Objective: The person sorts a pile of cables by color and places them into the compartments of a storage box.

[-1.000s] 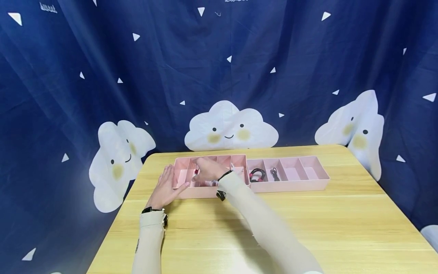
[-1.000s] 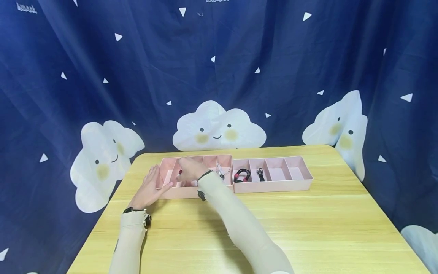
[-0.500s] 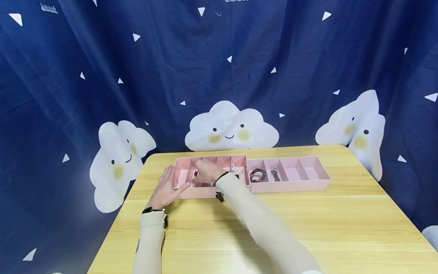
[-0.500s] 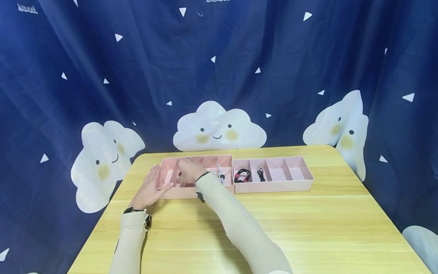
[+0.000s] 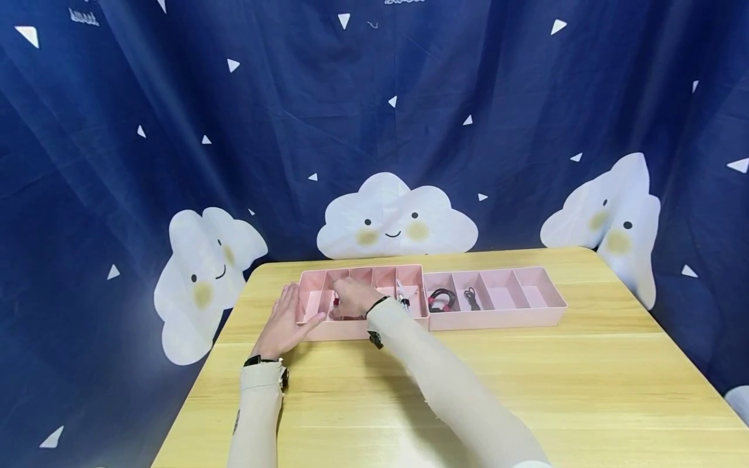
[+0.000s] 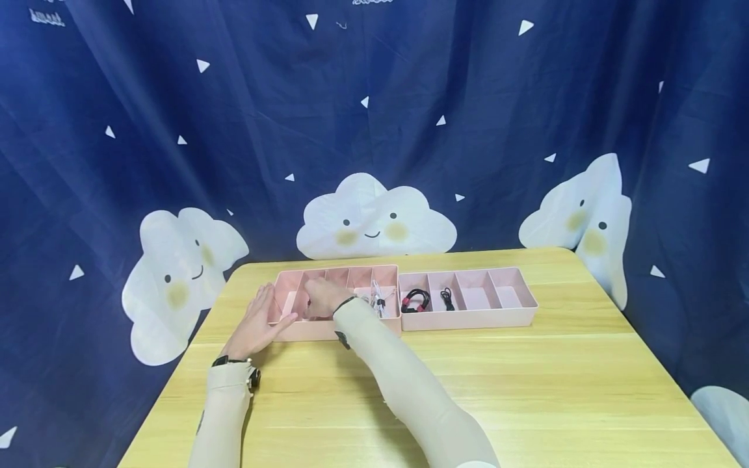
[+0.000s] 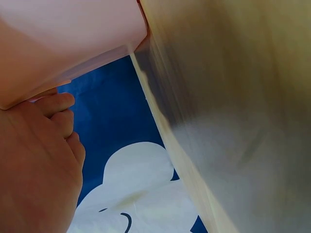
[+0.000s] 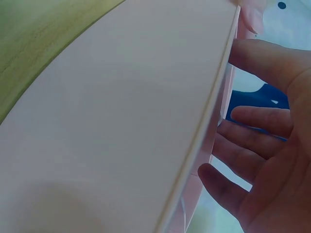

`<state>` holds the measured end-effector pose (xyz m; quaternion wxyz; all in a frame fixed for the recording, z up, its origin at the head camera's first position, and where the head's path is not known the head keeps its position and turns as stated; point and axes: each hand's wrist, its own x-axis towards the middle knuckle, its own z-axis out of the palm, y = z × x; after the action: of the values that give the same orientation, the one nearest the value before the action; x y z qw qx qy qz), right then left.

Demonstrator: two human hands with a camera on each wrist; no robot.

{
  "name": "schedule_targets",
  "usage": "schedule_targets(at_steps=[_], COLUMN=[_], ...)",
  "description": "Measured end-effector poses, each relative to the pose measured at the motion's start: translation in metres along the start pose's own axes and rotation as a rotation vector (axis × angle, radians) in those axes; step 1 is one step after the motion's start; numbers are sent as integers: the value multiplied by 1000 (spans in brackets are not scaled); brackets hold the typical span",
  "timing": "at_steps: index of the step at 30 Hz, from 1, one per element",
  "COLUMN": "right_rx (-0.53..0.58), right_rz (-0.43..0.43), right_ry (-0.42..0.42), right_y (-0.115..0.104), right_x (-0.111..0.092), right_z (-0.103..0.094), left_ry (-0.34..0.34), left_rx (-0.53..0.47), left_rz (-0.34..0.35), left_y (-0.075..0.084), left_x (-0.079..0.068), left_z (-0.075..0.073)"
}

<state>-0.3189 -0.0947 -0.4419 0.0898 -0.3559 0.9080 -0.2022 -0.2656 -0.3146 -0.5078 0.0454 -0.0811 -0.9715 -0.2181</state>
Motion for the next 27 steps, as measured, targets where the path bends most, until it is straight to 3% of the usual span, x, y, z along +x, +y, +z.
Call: schedule_targets(at_steps=[12,27], right_rx=[-40,-26], right_rz=[34,-44], right_ry=[-5,76], right_y=[-4,-2], right_x=[-1,-13], right_z=[2,5], left_ry=[1,2], left_rx=[-15,-10], left_rz=[5,20], left_y=[0,-1], left_x=[-1,-1], left_z=[0,1])
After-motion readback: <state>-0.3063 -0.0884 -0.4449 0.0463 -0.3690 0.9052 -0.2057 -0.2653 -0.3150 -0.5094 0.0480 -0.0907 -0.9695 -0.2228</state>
